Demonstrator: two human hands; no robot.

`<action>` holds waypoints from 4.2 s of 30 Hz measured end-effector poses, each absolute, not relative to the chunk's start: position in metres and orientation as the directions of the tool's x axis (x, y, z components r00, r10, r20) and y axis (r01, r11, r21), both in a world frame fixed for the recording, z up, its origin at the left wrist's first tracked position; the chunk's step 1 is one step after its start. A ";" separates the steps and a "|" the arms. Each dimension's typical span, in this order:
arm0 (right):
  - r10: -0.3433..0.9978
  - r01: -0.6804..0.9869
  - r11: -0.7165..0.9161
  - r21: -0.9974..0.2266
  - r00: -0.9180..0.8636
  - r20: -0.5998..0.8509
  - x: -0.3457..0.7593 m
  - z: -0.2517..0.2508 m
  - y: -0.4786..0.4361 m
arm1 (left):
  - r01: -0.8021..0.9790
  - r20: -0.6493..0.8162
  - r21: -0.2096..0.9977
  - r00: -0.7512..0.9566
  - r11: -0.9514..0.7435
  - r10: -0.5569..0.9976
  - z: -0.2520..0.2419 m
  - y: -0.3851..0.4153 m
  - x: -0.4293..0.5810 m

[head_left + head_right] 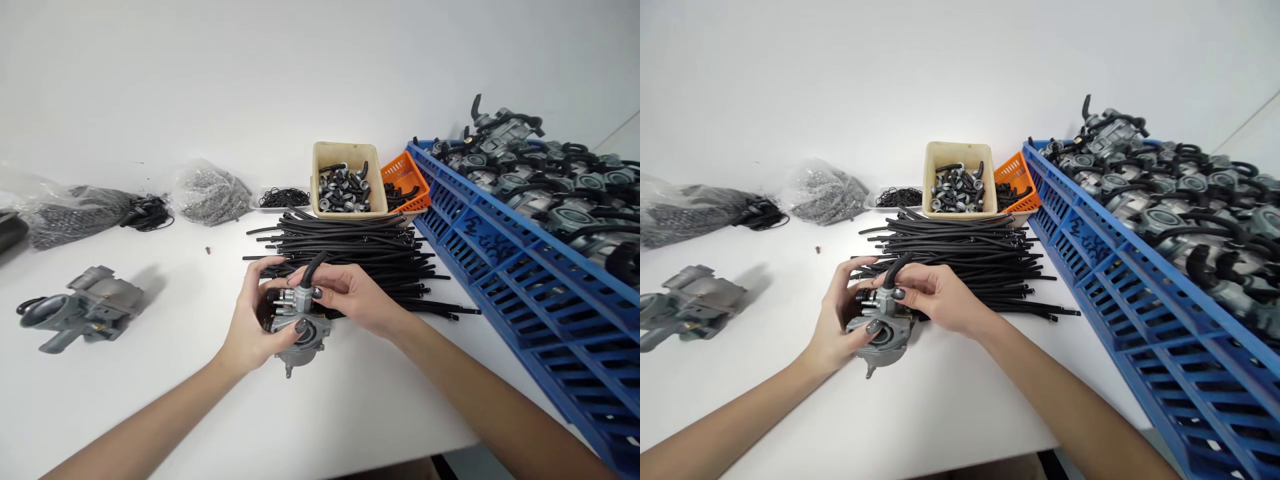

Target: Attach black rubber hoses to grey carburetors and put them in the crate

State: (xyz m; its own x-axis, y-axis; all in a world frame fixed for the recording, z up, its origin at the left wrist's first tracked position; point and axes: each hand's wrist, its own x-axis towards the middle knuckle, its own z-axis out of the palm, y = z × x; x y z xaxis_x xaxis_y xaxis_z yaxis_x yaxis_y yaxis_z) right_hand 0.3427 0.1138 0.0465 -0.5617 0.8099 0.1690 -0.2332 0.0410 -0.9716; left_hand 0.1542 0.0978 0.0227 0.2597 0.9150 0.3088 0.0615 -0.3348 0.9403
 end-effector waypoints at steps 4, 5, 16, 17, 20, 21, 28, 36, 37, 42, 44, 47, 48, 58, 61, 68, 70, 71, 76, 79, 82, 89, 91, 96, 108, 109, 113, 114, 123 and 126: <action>0.792 -0.228 0.035 -0.973 -0.588 0.166 0.345 0.043 0.116 | 0.053 0.290 0.946 0.294 -0.318 0.911 0.023 0.097 0.154; 0.791 -0.222 0.039 -0.974 -0.589 0.166 0.345 0.043 0.116 | 0.047 0.286 0.948 0.300 -0.314 0.910 0.022 0.098 0.154; 0.805 -0.192 0.090 -0.977 -0.564 0.185 0.341 0.042 0.114 | 0.019 0.284 0.953 0.304 -0.304 0.909 0.022 0.096 0.155; 0.808 -0.206 0.086 -0.975 -0.558 0.189 0.341 0.042 0.114 | 0.016 0.279 0.955 0.303 -0.298 0.911 0.022 0.097 0.155; 0.828 -0.285 0.031 -0.958 -0.530 0.185 0.339 0.044 0.112 | 0.014 0.278 0.956 0.292 -0.294 0.915 0.022 0.099 0.155; 0.845 -0.317 0.012 -0.948 -0.504 0.180 0.339 0.045 0.112 | 0.013 0.279 0.955 0.292 -0.295 0.915 0.022 0.100 0.155; 0.952 -0.240 0.206 -0.949 -0.173 0.251 0.338 0.040 0.115 | 0.068 0.246 0.958 0.303 -0.279 0.921 0.023 0.099 0.155; 0.935 -0.129 0.301 -0.945 -0.158 0.319 0.342 0.041 0.116 | 0.067 0.231 0.962 0.325 -0.266 0.917 0.024 0.100 0.155; 0.930 -0.140 0.296 -0.945 -0.182 0.318 0.342 0.041 0.117 | 0.064 0.229 0.963 0.322 -0.262 0.919 0.024 0.100 0.155; 0.905 -0.176 0.295 -0.939 -0.264 0.333 0.344 0.040 0.119 | 0.064 0.215 0.968 0.301 -0.244 0.929 0.023 0.099 0.154; 0.905 -0.161 0.303 -0.939 -0.259 0.337 0.344 0.040 0.118 | 0.063 0.216 0.967 0.301 -0.246 0.929 0.023 0.098 0.154; 0.908 -0.128 0.309 -0.942 -0.253 0.333 0.344 0.040 0.118 | 0.074 0.221 0.965 0.290 -0.252 0.931 0.023 0.099 0.155; 0.909 -0.123 0.312 -0.942 -0.250 0.334 0.344 0.040 0.118 | 0.080 0.223 0.963 0.284 -0.255 0.932 0.023 0.099 0.155; 0.862 -0.144 0.340 -0.929 -0.346 0.370 0.344 0.038 0.116 | 0.061 0.262 0.957 0.235 -0.284 0.936 0.021 0.099 0.155; 0.892 -0.054 0.290 -0.956 -0.348 0.290 0.339 0.038 0.112 | 0.071 0.264 0.956 0.213 -0.284 0.941 0.022 0.099 0.156; 0.867 -0.259 0.274 -0.926 -0.351 0.354 0.333 0.054 0.099 | -0.202 0.216 0.968 0.387 -0.147 0.896 0.017 0.100 0.153; 0.861 -0.294 0.241 -0.925 -0.375 0.343 0.334 0.057 0.097 | -0.244 0.137 0.970 0.473 -0.020 0.871 0.011 0.098 0.151; 0.865 -0.283 0.226 -0.932 -0.381 0.325 0.334 0.058 0.098 | -0.252 0.087 0.966 0.510 0.052 0.856 0.008 0.096 0.151; 0.888 -0.078 0.362 -0.929 -0.275 0.369 0.344 0.055 0.112 | -0.360 -0.058 0.881 0.559 0.306 0.827 0.005 0.091 0.156; 0.874 0.205 0.486 -0.849 -0.101 0.476 0.360 0.052 0.126 | -0.462 -0.056 0.833 0.476 0.304 0.877 0.016 0.094 0.159; 0.824 0.668 0.410 -0.621 0.020 0.566 0.377 0.048 0.139 | -0.546 -0.084 0.788 0.364 0.286 0.927 0.028 0.099 0.161; 0.846 0.936 0.187 -0.298 0.001 0.532 0.395 0.039 0.148 | -0.579 -0.167 0.769 0.231 0.273 0.959 0.038 0.102 0.164; 0.846 0.929 0.205 -0.307 -0.010 0.533 0.396 0.039 0.149 | -0.581 -0.153 0.772 0.227 0.260 0.962 0.038 0.101 0.165; 0.852 0.886 0.282 -0.368 -0.054 0.521 0.395 0.036 0.151 | -0.598 -0.159 0.756 0.228 0.267 0.961 0.038 0.101 0.164; 0.778 0.046 0.528 -0.848 0.374 0.504 0.382 0.067 0.142 | -0.591 -0.112 0.777 0.209 0.217 0.971 0.031 0.104 0.160; 0.807 -0.036 0.520 -0.853 0.347 0.477 0.378 0.067 0.140 | -0.591 -0.097 0.780 0.209 0.205 0.973 0.030 0.104 0.160; 0.907 -0.208 0.413 -0.887 0.182 0.379 0.360 0.059 0.133 | -0.598 -0.028 0.794 0.147 0.111 0.989 0.026 0.104 0.161; 0.922 -0.230 0.386 -0.894 0.138 0.362 0.356 0.056 0.130 | -0.601 -0.017 0.795 0.116 0.084 0.993 0.027 0.103 0.161; 0.943 -0.219 0.253 -0.942 -0.161 0.291 0.327 0.038 0.112 | -0.588 -0.058 0.808 -0.002 0.046 0.998 0.033 0.101 0.163; 0.940 -0.246 0.327 -0.912 -0.010 0.340 0.333 0.042 0.112 | -0.571 -0.061 0.820 -0.029 0.034 0.998 0.031 0.103 0.162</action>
State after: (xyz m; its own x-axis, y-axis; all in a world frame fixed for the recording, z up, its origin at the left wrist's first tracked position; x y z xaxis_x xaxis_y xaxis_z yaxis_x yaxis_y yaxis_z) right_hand 0.3330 0.1116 0.0424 -0.0097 0.9403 0.3401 -0.2463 0.3274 -0.9122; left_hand 0.1621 0.1026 0.0308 -0.0288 0.9977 -0.0609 -0.5709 0.0336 0.8204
